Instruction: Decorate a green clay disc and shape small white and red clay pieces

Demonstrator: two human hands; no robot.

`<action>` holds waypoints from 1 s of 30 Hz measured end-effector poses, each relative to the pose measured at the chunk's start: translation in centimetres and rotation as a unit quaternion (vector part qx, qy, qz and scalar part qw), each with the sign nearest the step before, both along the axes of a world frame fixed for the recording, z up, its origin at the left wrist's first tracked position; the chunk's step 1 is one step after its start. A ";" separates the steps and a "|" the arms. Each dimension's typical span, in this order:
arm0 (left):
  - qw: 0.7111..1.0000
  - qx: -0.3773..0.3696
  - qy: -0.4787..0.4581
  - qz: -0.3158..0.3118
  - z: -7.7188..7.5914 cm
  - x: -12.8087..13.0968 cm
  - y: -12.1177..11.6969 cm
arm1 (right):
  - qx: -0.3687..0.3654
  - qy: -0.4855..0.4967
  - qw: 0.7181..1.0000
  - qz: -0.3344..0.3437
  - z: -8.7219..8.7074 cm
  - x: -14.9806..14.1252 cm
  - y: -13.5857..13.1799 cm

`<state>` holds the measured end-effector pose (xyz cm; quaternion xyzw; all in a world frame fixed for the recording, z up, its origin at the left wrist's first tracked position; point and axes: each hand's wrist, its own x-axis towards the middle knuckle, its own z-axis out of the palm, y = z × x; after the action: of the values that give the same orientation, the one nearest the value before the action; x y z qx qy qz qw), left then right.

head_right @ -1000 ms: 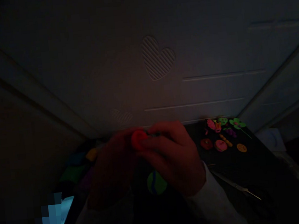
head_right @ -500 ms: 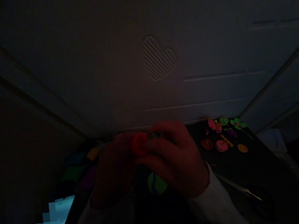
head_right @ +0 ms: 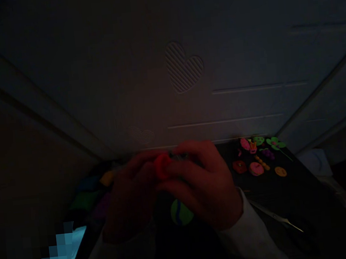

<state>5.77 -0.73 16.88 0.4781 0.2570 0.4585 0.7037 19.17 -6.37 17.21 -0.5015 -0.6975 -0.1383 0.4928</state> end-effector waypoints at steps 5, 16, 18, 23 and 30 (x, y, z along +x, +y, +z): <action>0.999 -0.014 0.041 -0.001 1.2 0.1 0.1 | -0.003 -0.008 1.000 0.015 0.0 0.2 0.0; 0.995 -0.090 0.026 -0.014 2.1 0.4 -0.1 | -0.006 -0.009 0.999 0.037 -0.1 0.4 -0.1; 0.997 -0.070 0.012 -0.031 1.4 0.4 0.0 | -0.008 -0.002 0.999 0.033 -0.1 0.4 -0.2; 0.999 -0.021 0.012 -0.031 0.0 0.2 0.3 | -0.003 0.006 1.000 0.027 0.0 0.4 -0.3; 0.999 -0.025 0.024 -0.027 1.1 0.2 0.2 | -0.011 -0.007 0.999 0.040 0.0 0.6 -0.2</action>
<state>5.98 -0.55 17.93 0.4783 0.2722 0.4209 0.7211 19.78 -6.62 17.21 -0.4776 -0.7219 -0.1138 0.4876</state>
